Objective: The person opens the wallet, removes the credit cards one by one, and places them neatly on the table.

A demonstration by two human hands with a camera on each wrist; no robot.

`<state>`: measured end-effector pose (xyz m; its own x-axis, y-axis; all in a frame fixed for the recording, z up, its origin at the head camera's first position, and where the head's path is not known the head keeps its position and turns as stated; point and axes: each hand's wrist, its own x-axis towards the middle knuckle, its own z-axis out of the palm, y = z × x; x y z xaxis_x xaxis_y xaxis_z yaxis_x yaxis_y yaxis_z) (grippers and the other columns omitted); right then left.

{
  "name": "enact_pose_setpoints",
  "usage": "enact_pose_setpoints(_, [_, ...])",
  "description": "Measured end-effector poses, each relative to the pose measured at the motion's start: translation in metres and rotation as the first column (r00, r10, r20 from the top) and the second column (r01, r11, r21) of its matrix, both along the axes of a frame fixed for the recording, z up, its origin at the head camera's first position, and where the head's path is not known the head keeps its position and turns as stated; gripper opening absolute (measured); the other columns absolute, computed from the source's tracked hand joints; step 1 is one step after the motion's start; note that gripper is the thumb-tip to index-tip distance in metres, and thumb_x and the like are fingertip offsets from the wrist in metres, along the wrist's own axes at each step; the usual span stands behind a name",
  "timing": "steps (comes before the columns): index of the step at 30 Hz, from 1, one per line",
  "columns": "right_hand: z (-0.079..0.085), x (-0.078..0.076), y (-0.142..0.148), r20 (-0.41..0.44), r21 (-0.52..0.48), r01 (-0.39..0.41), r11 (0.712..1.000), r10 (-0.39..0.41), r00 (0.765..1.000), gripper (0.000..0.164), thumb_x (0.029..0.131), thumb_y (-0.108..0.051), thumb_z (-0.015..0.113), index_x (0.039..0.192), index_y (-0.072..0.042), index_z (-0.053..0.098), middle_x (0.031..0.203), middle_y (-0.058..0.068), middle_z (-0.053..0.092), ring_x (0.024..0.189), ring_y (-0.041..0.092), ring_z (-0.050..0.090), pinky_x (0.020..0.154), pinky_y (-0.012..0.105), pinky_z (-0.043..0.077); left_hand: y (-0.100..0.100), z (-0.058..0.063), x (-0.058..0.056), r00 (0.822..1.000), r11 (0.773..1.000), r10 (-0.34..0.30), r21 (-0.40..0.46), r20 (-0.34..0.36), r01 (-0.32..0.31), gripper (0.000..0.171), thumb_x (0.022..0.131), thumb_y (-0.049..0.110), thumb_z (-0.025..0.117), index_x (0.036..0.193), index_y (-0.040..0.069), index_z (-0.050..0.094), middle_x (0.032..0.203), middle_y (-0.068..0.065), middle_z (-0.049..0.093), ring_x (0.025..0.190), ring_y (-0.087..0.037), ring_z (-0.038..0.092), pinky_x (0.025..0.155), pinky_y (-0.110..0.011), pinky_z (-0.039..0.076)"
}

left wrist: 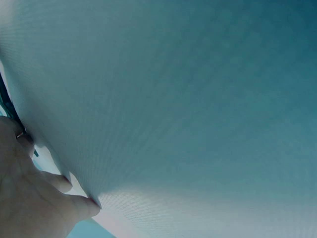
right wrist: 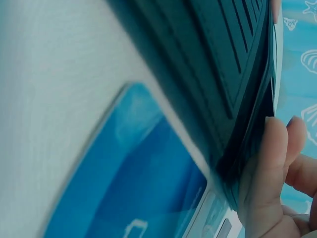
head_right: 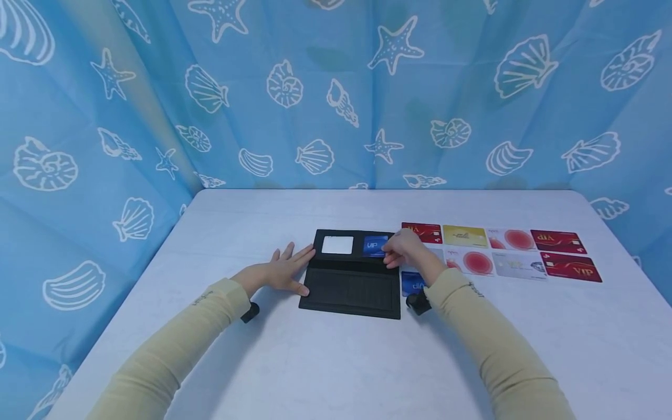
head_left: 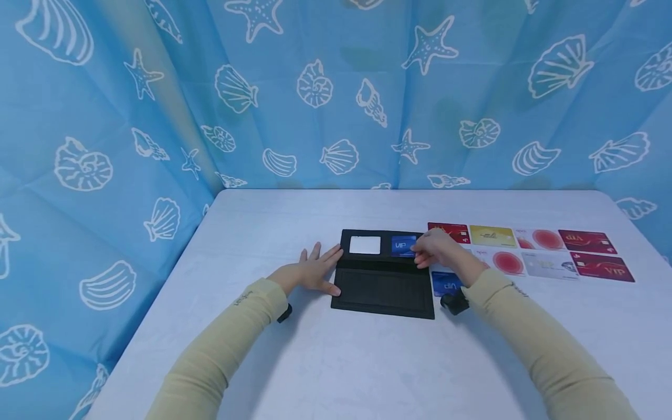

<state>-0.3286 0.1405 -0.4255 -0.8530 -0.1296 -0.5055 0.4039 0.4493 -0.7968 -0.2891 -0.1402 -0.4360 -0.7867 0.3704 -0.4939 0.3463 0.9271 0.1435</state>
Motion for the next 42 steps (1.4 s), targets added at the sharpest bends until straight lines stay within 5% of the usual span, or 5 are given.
enact_pose_setpoints(14, [0.003,0.001,0.017,-0.001,-0.077,-0.036,0.996,0.036,0.999,0.030,0.096,-0.009,0.043,0.119,0.010,0.041,0.068,0.004,0.054,0.057,0.011,0.060,0.066,0.026,0.054,-0.001,-0.002,0.000,1.000,1.000,-0.011,0.020,-0.004,0.011,0.098,0.080,0.056,0.059,0.149,0.019,-0.001,0.154,0.005,-0.010,0.138,-0.036,-0.016,0.109,-0.057,-0.004])
enact_pose_setpoints(26, [0.007,0.005,0.038,0.026,-0.089,0.046,0.995,-0.043,0.999,0.041,0.096,-0.013,0.044,0.131,0.007,0.035,0.076,0.005,0.054,0.064,0.012,0.059,0.072,0.023,0.053,0.000,-0.001,0.000,1.000,1.000,-0.011,0.021,-0.002,0.011,0.099,0.079,0.056,0.060,0.149,0.019,0.000,0.155,0.005,-0.009,0.138,-0.037,-0.015,0.108,-0.058,-0.003])
enact_pose_setpoints(42, [0.012,0.024,0.063,-0.006,-0.128,0.031,0.991,-0.032,0.999,0.052,0.094,-0.020,0.050,0.136,0.003,0.029,0.088,0.006,0.051,0.068,0.010,0.055,0.077,0.024,0.052,0.000,0.001,0.002,1.000,1.000,-0.018,0.020,-0.014,0.018,0.098,0.080,0.055,0.059,0.149,0.018,0.000,0.155,0.004,-0.009,0.138,-0.037,-0.015,0.109,-0.057,-0.004])
